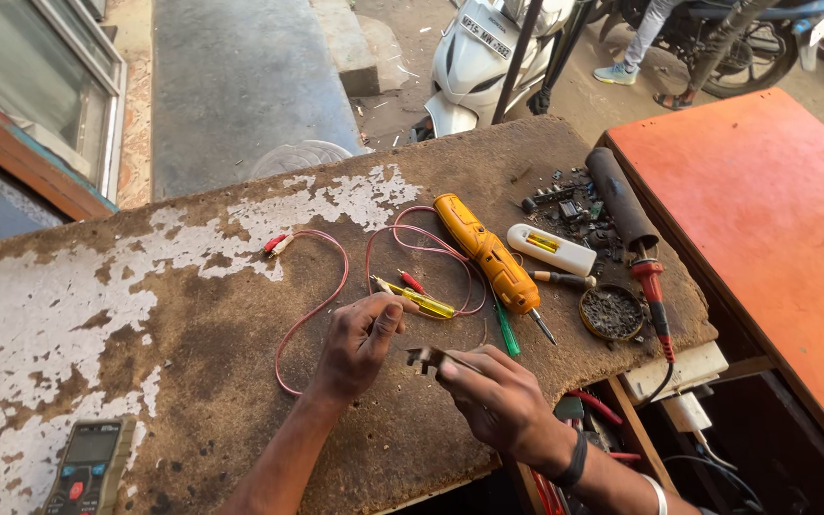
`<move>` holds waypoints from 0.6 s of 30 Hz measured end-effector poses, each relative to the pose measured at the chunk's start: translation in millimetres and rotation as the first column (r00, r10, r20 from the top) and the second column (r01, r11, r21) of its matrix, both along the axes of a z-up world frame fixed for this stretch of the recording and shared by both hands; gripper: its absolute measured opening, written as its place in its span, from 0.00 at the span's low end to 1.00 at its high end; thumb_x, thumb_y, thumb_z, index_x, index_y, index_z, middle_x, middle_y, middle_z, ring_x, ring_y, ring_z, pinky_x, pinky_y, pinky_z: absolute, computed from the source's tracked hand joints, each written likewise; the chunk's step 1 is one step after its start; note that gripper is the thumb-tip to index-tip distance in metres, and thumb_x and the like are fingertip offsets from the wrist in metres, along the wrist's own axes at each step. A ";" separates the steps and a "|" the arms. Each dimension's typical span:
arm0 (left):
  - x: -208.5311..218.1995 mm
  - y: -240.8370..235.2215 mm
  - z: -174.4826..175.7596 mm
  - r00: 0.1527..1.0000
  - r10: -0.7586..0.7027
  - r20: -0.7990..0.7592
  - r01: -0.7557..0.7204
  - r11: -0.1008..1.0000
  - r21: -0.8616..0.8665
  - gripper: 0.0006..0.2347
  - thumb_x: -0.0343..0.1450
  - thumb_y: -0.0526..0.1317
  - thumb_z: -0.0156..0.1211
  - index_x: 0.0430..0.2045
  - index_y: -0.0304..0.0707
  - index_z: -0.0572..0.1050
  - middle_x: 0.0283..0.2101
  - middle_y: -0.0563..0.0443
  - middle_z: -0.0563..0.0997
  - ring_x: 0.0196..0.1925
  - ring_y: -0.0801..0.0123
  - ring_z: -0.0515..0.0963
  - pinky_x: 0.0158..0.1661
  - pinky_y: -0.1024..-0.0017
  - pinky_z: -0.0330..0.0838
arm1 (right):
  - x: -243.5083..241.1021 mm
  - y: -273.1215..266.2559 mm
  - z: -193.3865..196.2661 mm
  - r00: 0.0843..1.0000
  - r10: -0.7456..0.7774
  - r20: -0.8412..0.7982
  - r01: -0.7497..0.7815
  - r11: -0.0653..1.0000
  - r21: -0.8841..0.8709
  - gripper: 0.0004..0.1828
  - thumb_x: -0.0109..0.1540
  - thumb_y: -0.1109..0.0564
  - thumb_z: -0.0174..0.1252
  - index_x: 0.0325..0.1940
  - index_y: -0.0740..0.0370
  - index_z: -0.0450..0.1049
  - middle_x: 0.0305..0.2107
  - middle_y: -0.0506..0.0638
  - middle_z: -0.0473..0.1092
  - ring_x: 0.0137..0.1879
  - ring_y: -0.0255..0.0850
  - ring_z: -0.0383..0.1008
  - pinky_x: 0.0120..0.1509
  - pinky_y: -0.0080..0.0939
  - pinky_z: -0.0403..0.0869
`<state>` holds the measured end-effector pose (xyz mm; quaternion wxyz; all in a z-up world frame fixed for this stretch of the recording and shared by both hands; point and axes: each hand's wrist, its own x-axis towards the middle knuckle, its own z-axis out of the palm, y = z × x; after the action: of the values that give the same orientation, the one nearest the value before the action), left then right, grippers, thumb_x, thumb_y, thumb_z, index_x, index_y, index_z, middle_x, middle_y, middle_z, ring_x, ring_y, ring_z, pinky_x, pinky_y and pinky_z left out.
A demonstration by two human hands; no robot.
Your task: The person removes a small component from a green circuit board using a screwdriver, then uses a soldering iron to work on the board's surface. The person handles the board and tools throughout the clip.
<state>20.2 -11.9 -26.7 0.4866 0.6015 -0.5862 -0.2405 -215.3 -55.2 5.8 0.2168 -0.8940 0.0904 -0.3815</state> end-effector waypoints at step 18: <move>-4.3 8.7 28.9 0.946 -0.322 -0.039 0.309 0.932 -0.192 0.23 0.79 0.58 0.53 0.42 0.31 0.79 0.41 0.44 0.85 0.44 0.66 0.85 0.45 0.67 0.78 | 3.1 -4.1 -7.2 0.987 -0.016 -0.159 0.061 0.957 0.285 0.37 0.59 0.64 0.62 0.73 0.60 0.60 0.49 0.57 0.77 0.53 0.50 0.80 0.58 0.47 0.78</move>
<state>15.9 -3.2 2.2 0.5153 0.4434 -0.6773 -0.2814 -212.2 -59.3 -1.4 0.3299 -0.8777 0.1790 -0.2978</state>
